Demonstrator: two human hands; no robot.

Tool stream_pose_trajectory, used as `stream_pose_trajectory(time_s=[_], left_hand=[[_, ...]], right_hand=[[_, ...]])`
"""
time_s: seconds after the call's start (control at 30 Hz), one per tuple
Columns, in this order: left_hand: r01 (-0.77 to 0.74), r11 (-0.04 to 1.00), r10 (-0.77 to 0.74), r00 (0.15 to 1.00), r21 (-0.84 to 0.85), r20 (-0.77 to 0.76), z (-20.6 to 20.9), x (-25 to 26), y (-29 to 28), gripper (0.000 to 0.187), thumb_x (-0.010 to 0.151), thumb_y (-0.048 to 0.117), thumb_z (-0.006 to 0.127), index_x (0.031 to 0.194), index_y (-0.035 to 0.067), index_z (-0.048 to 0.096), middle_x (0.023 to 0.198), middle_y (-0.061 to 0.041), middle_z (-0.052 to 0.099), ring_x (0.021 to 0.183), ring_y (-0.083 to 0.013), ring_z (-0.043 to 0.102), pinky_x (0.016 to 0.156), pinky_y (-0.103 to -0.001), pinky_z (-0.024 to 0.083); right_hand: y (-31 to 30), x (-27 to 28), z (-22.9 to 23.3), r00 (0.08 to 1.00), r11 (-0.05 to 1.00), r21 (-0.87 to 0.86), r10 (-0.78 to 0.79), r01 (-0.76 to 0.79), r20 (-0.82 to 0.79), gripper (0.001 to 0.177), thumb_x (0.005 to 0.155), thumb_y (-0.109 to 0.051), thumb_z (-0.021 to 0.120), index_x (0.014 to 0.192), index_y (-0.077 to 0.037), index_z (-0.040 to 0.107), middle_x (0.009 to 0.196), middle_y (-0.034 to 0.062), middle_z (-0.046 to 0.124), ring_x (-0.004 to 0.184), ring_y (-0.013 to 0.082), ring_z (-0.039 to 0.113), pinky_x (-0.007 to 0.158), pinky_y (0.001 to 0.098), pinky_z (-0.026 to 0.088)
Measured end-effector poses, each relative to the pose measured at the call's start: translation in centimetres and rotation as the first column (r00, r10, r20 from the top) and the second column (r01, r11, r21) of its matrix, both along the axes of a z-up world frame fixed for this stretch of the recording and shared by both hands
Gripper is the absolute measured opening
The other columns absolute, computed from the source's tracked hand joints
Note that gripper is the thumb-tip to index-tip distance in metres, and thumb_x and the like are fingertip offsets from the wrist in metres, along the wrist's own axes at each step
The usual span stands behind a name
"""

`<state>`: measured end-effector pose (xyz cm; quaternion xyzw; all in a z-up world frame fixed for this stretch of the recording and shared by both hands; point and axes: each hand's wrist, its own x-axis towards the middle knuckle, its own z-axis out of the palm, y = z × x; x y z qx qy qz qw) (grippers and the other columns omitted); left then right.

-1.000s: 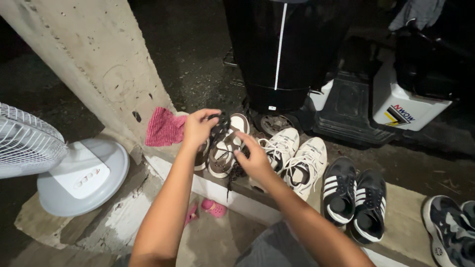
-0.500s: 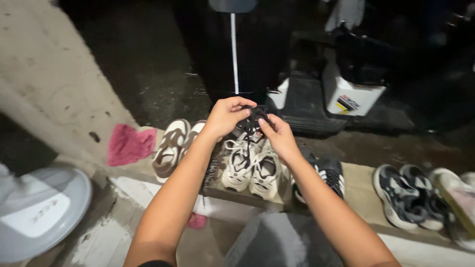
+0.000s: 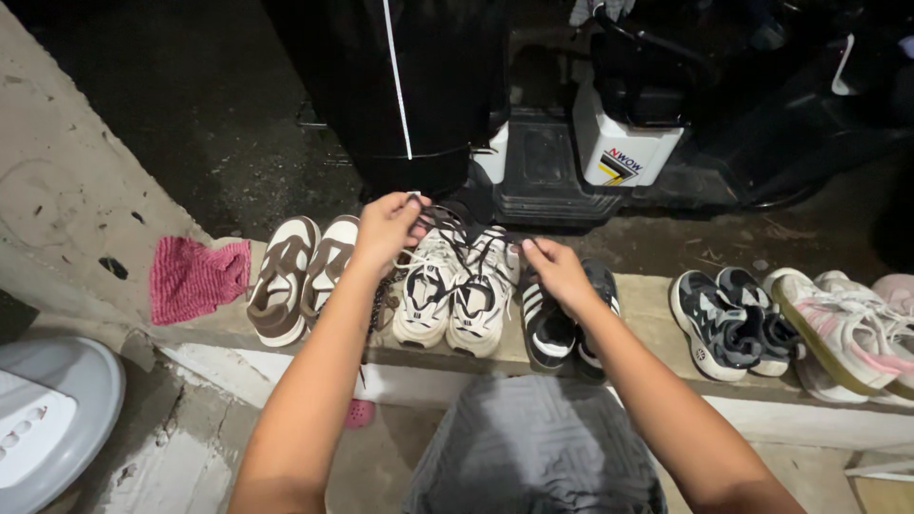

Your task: The person unlaces a pair of white sneakers and then proceeds to unlace and re-lace a pair of black sneakers. The shoes are handled one at a time on a low ledge with other footwear nearby.

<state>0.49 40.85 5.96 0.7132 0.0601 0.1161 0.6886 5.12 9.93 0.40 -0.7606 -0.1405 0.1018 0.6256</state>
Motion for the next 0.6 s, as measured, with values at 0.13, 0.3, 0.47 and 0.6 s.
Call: stream_pose_trajectory(time_s=[0.13,0.3,0.47,0.6], left_hand=[[-0.142,0.976,0.145,0.989,-0.164,0.005,-0.3,-0.6,1.2,0.023,0.104,0.022,0.056,0.104,0.006,0.073,0.077,0.001,0.061,0.060,-0.0068,0.057,0.053,-0.023,0.052],[-0.172,0.971,0.162,0.984,-0.169,-0.071,-1.4,-0.6,1.1,0.027,0.105,0.026,0.058,0.102,0.002,0.071,0.078,0.000,0.059,0.058,-0.0084,0.054,0.053,-0.025,0.054],[0.155,0.973,-0.136,0.984,0.170,-0.119,-3.3,-1.0,-1.7,0.023,0.095,0.019,0.067,0.111,0.003,0.074,0.092,-0.010,0.072,0.072,-0.0144,0.066,0.063,-0.030,0.056],[0.161,0.595,-0.120,0.987,0.787,-0.111,-2.5,-1.3,-3.7,0.045,0.075,0.004,0.070,0.119,0.012,0.077,0.114,-0.019,0.072,0.105,-0.0339,0.068,0.090,-0.041,0.054]], right_hand=[[-2.3,-0.1,-0.3,1.000,0.999,-0.046,-0.024,0.025,0.005,0.038,0.101,-0.039,0.056,0.101,-0.008,0.077,0.095,-0.0023,0.074,0.084,0.0070,0.064,0.071,0.0263,0.054],[-4.4,0.0,0.4,0.995,0.998,0.046,0.026,-0.030,0.094,0.038,0.108,-0.035,0.058,0.095,-0.004,0.076,0.079,0.0005,0.059,0.075,0.0104,0.051,0.073,0.0277,0.045],[-5.3,0.6,4.3,0.932,0.994,-0.017,0.104,-0.105,0.346,0.040,0.109,-0.032,0.053,0.094,-0.003,0.075,0.089,-0.0027,0.056,0.082,0.0095,0.052,0.080,0.0267,0.045],[-5.4,-0.1,7.8,0.943,0.981,0.051,0.162,-0.185,0.289,0.040,0.110,-0.033,0.049,0.091,-0.004,0.069,0.093,-0.0044,0.066,0.087,0.0074,0.053,0.085,0.0245,0.045]])
